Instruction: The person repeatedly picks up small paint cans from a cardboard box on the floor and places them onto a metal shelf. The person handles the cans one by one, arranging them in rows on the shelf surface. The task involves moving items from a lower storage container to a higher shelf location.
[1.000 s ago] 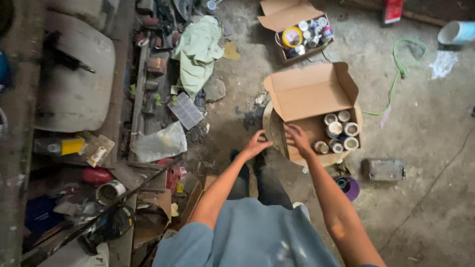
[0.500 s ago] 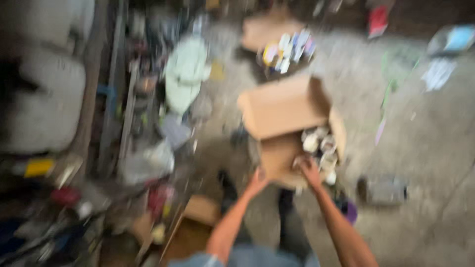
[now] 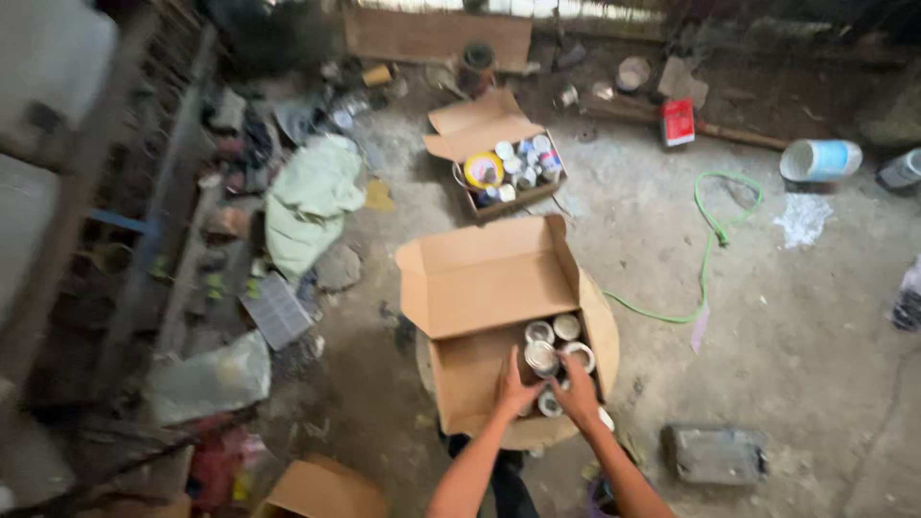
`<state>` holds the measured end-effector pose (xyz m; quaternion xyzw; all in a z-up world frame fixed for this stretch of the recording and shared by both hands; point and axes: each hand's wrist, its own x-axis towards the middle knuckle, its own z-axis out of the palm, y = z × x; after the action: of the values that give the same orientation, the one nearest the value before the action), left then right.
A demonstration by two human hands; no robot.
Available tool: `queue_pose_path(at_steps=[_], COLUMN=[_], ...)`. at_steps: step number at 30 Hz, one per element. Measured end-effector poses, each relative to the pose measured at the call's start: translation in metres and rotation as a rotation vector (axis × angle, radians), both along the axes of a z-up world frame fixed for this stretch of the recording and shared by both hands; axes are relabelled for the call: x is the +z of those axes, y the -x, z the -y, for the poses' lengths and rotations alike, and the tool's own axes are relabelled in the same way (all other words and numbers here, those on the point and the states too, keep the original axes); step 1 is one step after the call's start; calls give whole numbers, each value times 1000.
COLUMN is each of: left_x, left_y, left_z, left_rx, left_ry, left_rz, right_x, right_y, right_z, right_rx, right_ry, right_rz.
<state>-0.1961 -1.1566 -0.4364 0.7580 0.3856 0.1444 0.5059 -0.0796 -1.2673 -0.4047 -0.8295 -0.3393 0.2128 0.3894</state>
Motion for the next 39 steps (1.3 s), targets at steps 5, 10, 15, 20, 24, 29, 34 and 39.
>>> queue_pose_path(at_steps=[5, 10, 15, 20, 24, 29, 34, 39], left_x=[-53, -61, -39, -44, -83, -128, -183, -193], left_y=[-25, -25, -21, -19, -22, -19, -39, -37], left_z=[6, 14, 12, 14, -6, -8, 8, 14], left_rx=[-50, -46, -183, -186, 152, 119, -17, -169], left_ry=[33, -61, -148, -85, 518, 852, 865, 504], left_rz=[-39, -48, -75, -7, 65, -182, -50, -28], right_x=[-43, -29, -18, -17, -18, -27, -26, -36], right_y=[-1, -5, -15, -17, -16, -12, -9, -5], right_z=[11, 10, -1, -5, -5, -4, -3, -16], right_rx=[-107, -205, -273, -318, -345, -254, 193, 352], right_ry=[8, -142, -188, -229, -159, -61, 74, 373], right_rz=[-33, -126, -310, -273, -300, -339, 15, 120])
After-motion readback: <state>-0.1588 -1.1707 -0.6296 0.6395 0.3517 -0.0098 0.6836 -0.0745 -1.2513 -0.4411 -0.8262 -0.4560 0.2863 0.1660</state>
